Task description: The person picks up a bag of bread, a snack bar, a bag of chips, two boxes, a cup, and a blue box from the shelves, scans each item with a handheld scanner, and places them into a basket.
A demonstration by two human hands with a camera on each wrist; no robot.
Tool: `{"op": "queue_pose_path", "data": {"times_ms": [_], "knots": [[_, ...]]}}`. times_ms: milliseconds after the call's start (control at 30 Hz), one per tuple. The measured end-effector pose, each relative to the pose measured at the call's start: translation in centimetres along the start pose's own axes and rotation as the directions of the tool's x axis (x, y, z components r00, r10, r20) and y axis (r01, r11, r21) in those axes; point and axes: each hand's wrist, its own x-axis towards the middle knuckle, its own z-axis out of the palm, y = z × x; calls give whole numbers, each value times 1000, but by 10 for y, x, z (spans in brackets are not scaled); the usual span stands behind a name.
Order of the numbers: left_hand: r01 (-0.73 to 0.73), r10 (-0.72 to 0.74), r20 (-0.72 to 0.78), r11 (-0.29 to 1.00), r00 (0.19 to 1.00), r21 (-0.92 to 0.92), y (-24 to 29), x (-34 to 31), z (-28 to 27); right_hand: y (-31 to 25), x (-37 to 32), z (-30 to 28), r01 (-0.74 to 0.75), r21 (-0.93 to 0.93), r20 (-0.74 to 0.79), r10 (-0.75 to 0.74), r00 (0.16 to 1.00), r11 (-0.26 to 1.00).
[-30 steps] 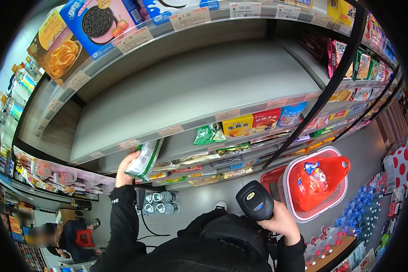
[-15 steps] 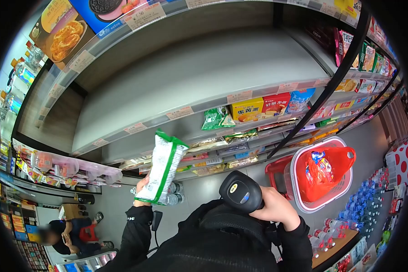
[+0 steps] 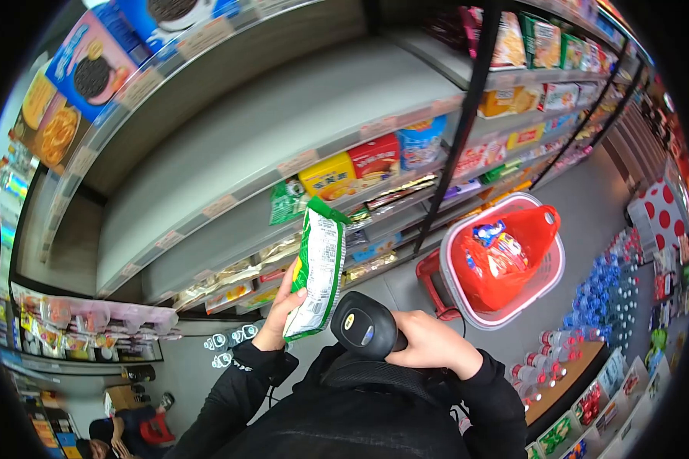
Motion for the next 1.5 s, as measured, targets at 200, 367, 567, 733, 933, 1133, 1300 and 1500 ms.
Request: {"op": "queue_pose_path", "data": {"times_ms": [200, 367, 567, 733, 933, 1133, 1300, 1500], "knots": [[-13, 12, 73, 1000, 997, 8, -28, 24, 51, 11, -39, -24, -48, 27, -7, 48, 999, 998], [-13, 16, 133, 1000, 991, -29, -49, 39, 79, 22, -68, -40, -42, 9, -85, 43, 995, 999], [17, -14, 146, 1000, 989, -22, -74, 55, 116, 45, -101, -65, -63, 96, -111, 73, 991, 993], [-170, 154, 120, 976, 981, 138, -97, 74, 165, 76, -134, -83, -51, 132, -259, 84, 962, 990], [-339, 308, 147, 894, 940, 294, -122, 99, 219, 89, -171, -117, -60, 250, -332, 144, 932, 966], [-304, 266, 162, 902, 950, 305, -138, 104, 255, 111, -200, -137, -73, 312, -338, 183, 923, 947], [-411, 380, 167, 768, 910, 491, -152, 103, 261, 125, -216, -136, -27, 401, -385, 195, 902, 916], [-445, 462, 137, 668, 876, 597, -152, 106, 289, 149, -221, -141, 110, 648, -373, 187, 909, 753]]}}
